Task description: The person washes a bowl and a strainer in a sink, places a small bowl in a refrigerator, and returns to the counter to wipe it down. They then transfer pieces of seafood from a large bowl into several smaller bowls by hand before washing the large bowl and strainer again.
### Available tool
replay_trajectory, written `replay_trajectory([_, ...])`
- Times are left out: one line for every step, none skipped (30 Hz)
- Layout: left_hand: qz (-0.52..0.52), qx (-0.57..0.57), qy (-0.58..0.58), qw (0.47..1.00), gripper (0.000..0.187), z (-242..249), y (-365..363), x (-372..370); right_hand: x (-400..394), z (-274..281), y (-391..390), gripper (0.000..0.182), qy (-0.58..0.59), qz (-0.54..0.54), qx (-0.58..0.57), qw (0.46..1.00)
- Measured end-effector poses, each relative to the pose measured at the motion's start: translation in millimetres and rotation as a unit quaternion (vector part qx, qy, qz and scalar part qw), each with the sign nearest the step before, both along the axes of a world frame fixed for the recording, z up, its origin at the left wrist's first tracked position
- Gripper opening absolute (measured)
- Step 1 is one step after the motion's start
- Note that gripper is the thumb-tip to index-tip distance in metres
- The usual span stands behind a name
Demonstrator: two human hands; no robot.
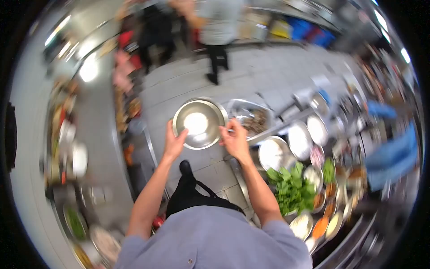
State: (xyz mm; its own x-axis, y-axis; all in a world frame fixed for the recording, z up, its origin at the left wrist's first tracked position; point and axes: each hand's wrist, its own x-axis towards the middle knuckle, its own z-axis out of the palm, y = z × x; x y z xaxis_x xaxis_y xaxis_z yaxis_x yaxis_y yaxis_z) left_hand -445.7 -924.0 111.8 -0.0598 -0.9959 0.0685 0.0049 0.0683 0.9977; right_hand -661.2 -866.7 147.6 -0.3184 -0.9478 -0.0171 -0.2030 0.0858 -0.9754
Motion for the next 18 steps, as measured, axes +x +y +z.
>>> replay_trajectory([-0.053, 0.022, -0.054, 0.997, 0.034, 3.6, -18.8, -4.4, -9.9, -11.7, -10.5, 0.025, -0.001, -0.010, 0.007, 1.000])
replay_trajectory([-0.065, -0.001, -0.081, 0.995, 0.034, -3.5, -37.0, -13.7, -15.3, -13.9, -19.1, 0.025, 0.000, -0.032, -0.003, 0.999])
replay_trajectory([-0.069, -0.026, -0.107, 0.992, 0.034, -10.5, -52.5, -23.3, -17.7, -7.2, -27.5, 0.025, -0.019, -0.064, 0.024, 0.998])
replay_trajectory([-0.084, -0.027, -0.118, 0.989, 0.030, -12.8, -62.9, -31.4, -19.9, -9.9, -32.6, 0.025, -0.017, -0.100, 0.031, 0.994])
replay_trajectory([-0.091, -0.032, -0.127, 0.987, 0.027, -11.8, -78.5, -39.7, -21.9, -12.6, -41.7, 0.026, -0.014, -0.130, 0.033, 0.991])
replay_trajectory([-0.093, -0.037, -0.135, 0.986, 0.025, -8.9, -99.6, -52.2, -24.4, -13.6, -48.5, 0.028, -0.034, -0.160, 0.043, 0.986])
replay_trajectory([-0.128, -0.044, -0.150, 0.979, 0.027, -4.0, -121.1, -66.2, -27.8, -11.8, -53.8, 0.030, -0.040, -0.184, 0.049, 0.981])
replay_trajectory([-0.162, -0.048, -0.166, 0.971, 0.030, 2.1, -139.1, -77.8, -29.9, -5.8, -61.4, 0.031, -0.050, -0.220, 0.049, 0.973])
replay_trajectory([-0.196, -0.050, -0.184, 0.962, 0.034, 8.5, -154.6, -88.3, -30.5, -1.9, -68.1, 0.032, -0.060, -0.255, 0.051, 0.964])
replay_trajectory([-0.207, -0.090, -0.182, 0.957, 0.041, 15.7, -169.5, -106.0, -34.3, -3.8, -73.0, 0.033, -0.059, -0.282, 0.058, 0.956])
replay_trajectory([-0.241, -0.120, -0.189, 0.944, 0.041, 19.4, -183.1, -119.8, -39.3, -7.5, -76.9, 0.033, -0.058, -0.306, 0.062, 0.948])
replay_trajectory([-0.273, -0.149, -0.194, 0.930, 0.041, 21.9, -198.2, -135.3, -45.5, -12.2, -82.5, 0.034, -0.055, -0.329, 0.066, 0.940])
replay_trajectory([-0.302, -0.178, -0.199, 0.915, 0.041, 23.9, -212.3, -150.8, -50.7, -19.0, -88.4, 0.034, -0.091, -0.356, 0.059, 0.928])
replay_trajectory([-0.339, -0.200, -0.182, 0.901, 0.041, 26.0, -225.4, -166.6, -55.4, -28.3, -94.5, 0.034, -0.127, -0.381, 0.051, 0.914])
replay_trajectory([-0.374, -0.206, -0.172, 0.888, 0.041, 23.7, -239.5, -182.7, -61.3, -38.8, -102.8, 0.034, -0.162, -0.404, 0.041, 0.899])
replay_trajectory([-0.407, -0.211, -0.163, 0.874, 0.040, 20.2, -254.3, -197.5, -68.3, -51.6, -113.4, 0.031, -0.185, -0.433, 0.034, 0.881])
replay_trajectory([-0.437, -0.215, -0.156, 0.859, 0.040, 15.9, -270.0, -210.5, -76.7, -62.9, -123.4, 0.030, -0.206, -0.453, 0.036, 0.866])
replay_trajectory([-0.472, -0.192, -0.159, 0.845, 0.035, 7.8, -286.1, -223.7, -85.6, -72.1, -133.1, 0.030, -0.227, -0.471, 0.040, 0.851])
